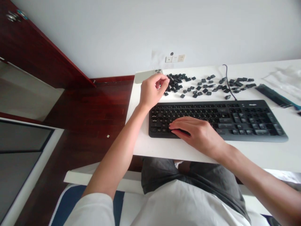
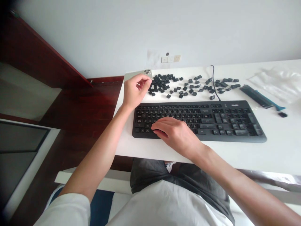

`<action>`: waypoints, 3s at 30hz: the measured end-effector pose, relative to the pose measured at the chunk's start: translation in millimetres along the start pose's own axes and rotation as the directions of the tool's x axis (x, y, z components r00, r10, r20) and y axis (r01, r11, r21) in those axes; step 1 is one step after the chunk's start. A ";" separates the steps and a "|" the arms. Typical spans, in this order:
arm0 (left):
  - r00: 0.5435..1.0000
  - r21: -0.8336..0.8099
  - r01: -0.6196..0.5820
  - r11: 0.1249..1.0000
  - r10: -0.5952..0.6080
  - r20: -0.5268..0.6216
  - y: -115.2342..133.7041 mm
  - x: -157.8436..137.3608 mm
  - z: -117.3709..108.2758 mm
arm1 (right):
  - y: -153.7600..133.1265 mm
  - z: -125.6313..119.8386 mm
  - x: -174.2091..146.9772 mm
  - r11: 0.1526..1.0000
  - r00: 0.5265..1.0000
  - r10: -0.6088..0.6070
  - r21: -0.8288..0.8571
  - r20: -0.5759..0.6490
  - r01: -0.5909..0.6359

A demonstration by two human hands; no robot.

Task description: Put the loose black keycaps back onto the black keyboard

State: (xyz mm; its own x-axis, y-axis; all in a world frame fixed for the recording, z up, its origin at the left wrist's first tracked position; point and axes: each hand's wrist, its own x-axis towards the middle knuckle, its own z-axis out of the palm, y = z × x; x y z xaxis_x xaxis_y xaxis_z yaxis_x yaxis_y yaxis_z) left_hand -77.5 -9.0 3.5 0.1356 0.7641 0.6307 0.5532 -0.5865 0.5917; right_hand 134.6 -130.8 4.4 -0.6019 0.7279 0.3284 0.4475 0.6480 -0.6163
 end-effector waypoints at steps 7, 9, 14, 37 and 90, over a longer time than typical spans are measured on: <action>0.999 0.011 -0.027 1.000 0.026 0.034 1.8 -2.8 1.9 | -0.5 4.2 -2.7 0.998 0.997 -0.063 -0.025 0.050 0.064; 0.999 0.007 -0.028 1.000 0.028 0.032 2.3 -3.1 3.2 | -1.9 4.0 -2.0 0.997 0.996 -0.067 -0.024 0.058 0.068; 0.999 0.006 -0.016 1.000 0.016 0.027 -0.3 -2.9 2.5 | -5.3 4.1 -1.4 1.000 0.999 0.025 0.008 0.031 -0.026; 0.999 0.022 -0.015 1.000 0.014 0.045 -6.9 -1.0 3.3 | -10.7 0.6 6.2 0.989 0.992 -0.015 -0.142 0.125 0.033; 0.995 0.096 -0.047 0.994 0.038 0.090 -7.1 -3.3 1.9 | -1.3 4.1 0.6 0.986 0.987 -0.159 -0.053 0.020 0.160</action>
State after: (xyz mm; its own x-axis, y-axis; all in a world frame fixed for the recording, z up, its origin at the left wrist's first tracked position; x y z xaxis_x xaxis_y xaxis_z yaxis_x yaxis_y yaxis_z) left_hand -80.3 -6.8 -3.7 0.2298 0.7622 0.6052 0.6229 -0.5930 0.5103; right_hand 130.9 -132.1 2.5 -0.6788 0.6107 0.4078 0.3794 0.7672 -0.5172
